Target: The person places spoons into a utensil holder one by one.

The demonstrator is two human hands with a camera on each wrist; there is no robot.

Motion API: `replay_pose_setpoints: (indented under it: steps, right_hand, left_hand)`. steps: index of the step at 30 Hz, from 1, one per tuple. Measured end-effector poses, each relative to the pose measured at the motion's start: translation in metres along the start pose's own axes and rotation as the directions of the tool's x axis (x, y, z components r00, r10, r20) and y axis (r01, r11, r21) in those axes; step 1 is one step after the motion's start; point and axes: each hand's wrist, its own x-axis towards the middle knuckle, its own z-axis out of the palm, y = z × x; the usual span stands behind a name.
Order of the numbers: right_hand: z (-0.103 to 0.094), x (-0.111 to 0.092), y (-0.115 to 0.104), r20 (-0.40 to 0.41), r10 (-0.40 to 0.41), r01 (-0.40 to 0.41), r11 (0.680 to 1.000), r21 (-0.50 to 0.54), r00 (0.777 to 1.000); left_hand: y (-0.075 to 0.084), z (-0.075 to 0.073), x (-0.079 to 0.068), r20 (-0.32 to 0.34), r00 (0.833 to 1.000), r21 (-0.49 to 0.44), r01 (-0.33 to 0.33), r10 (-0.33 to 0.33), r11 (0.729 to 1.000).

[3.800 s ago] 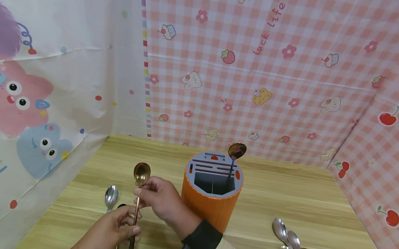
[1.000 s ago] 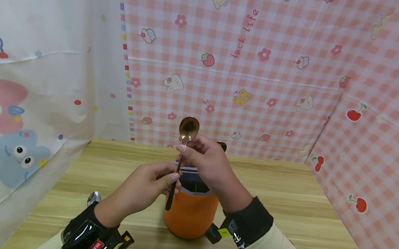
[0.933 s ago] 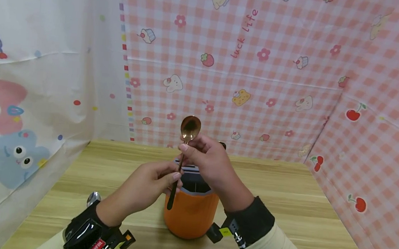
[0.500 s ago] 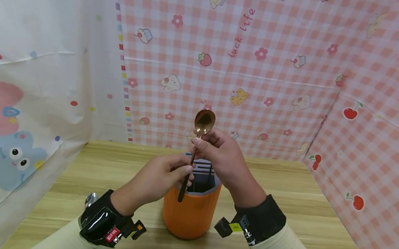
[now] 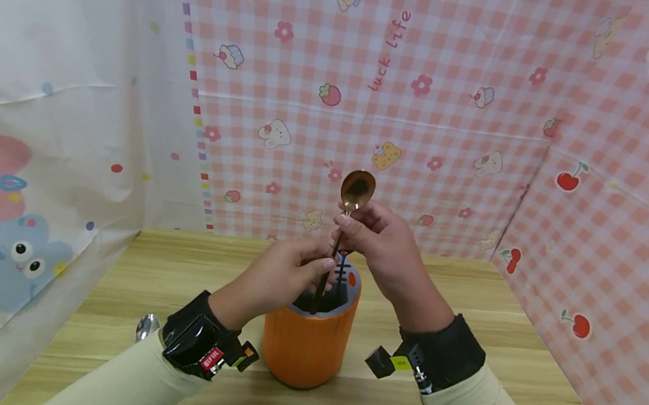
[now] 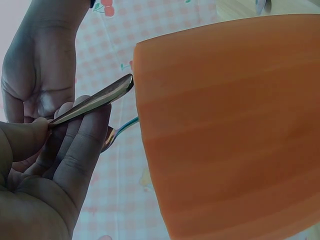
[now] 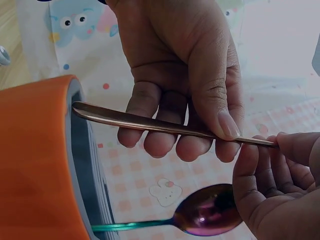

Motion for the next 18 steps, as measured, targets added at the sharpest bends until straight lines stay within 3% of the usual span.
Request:
replay_pose_setpoints:
  steps: [9, 18]
  right_hand:
    - [-0.009, -0.002, 0.001, -0.016, 0.006, -0.006, 1.000, -0.005, 1.000]
    - [-0.012, -0.007, 0.010, -0.028, 0.046, -0.047, 0.998, -0.029, 0.999]
  left_hand:
    - [-0.003, 0.006, 0.013, 0.014, 0.999, 0.013, -0.049, 0.049, 0.999]
    - [-0.014, 0.012, 0.017, 0.068, 0.997, 0.033, -0.039, 0.037, 0.999]
